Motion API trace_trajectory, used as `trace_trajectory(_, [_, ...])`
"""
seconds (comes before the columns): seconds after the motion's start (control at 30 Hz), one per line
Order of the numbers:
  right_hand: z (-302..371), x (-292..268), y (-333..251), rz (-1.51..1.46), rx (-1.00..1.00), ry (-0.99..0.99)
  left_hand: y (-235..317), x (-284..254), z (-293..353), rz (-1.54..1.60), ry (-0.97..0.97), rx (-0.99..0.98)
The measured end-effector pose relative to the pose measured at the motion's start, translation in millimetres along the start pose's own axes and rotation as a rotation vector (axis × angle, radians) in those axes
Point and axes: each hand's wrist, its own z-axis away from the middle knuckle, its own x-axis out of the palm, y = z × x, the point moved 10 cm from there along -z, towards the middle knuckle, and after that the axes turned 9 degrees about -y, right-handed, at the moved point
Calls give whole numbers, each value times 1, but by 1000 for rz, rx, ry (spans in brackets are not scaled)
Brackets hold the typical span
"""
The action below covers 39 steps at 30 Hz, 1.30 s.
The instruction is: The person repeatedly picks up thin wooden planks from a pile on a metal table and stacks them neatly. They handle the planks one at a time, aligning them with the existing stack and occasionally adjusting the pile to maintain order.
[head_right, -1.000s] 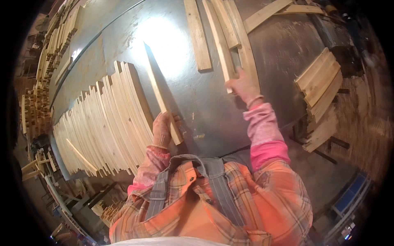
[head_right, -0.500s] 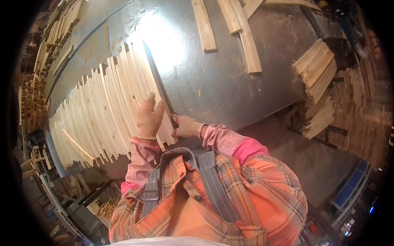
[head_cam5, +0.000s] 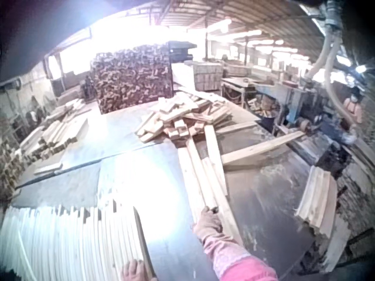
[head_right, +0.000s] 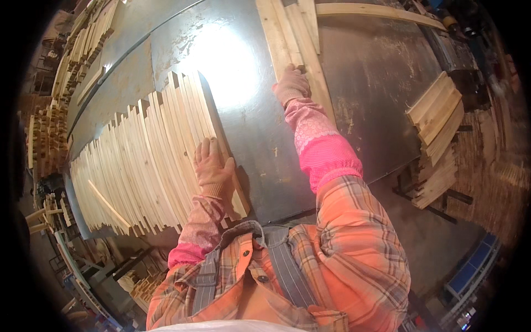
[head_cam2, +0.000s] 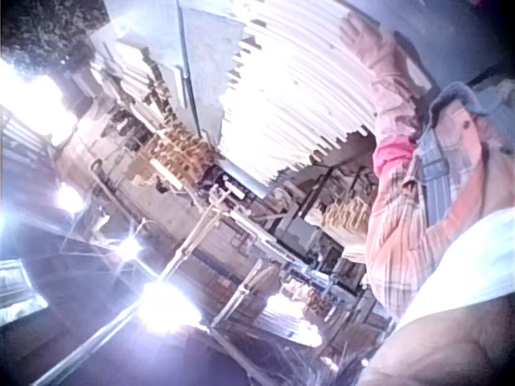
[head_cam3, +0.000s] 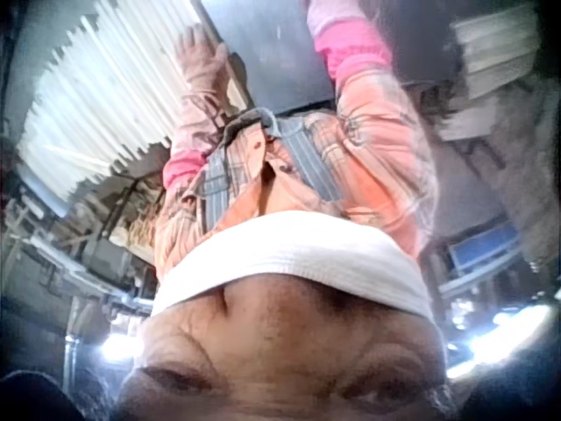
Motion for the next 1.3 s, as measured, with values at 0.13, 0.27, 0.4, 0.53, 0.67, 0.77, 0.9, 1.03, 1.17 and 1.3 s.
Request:
trace_trajectory(0.13, [-4,53,-6,-1515,-647,-683,7,-5,0,25,-4,-32])
trace_trajectory(0.27, [86,61,15,-1893,-293,-937,-1,-8,5,62,7,-6])
trace_trajectory(0.4, [91,91,28,-1712,-373,-988,3,-10,3,35,42,26])
trace_trajectory(0.53, [111,99,42,-1664,-431,-917,-4,-17,8,44,78,39])
trace_trajectory(0.67, [132,72,101,-1773,-535,-777,2,-16,0,76,64,89])
trace_trajectory(0.77, [140,43,175,-1939,-435,-475,6,-7,5,91,123,167])
trace_trajectory(0.9, [156,-38,296,-1636,-413,104,25,-10,3,-9,93,119])
trace_trajectory(1.03, [276,-149,475,-72,244,825,76,4,-21,97,67,392])
trace_trajectory(1.17, [261,-157,661,-94,667,799,172,-20,-105,355,83,479])
trace_trajectory(1.3, [174,-174,697,-87,742,628,208,19,-181,442,-87,135])
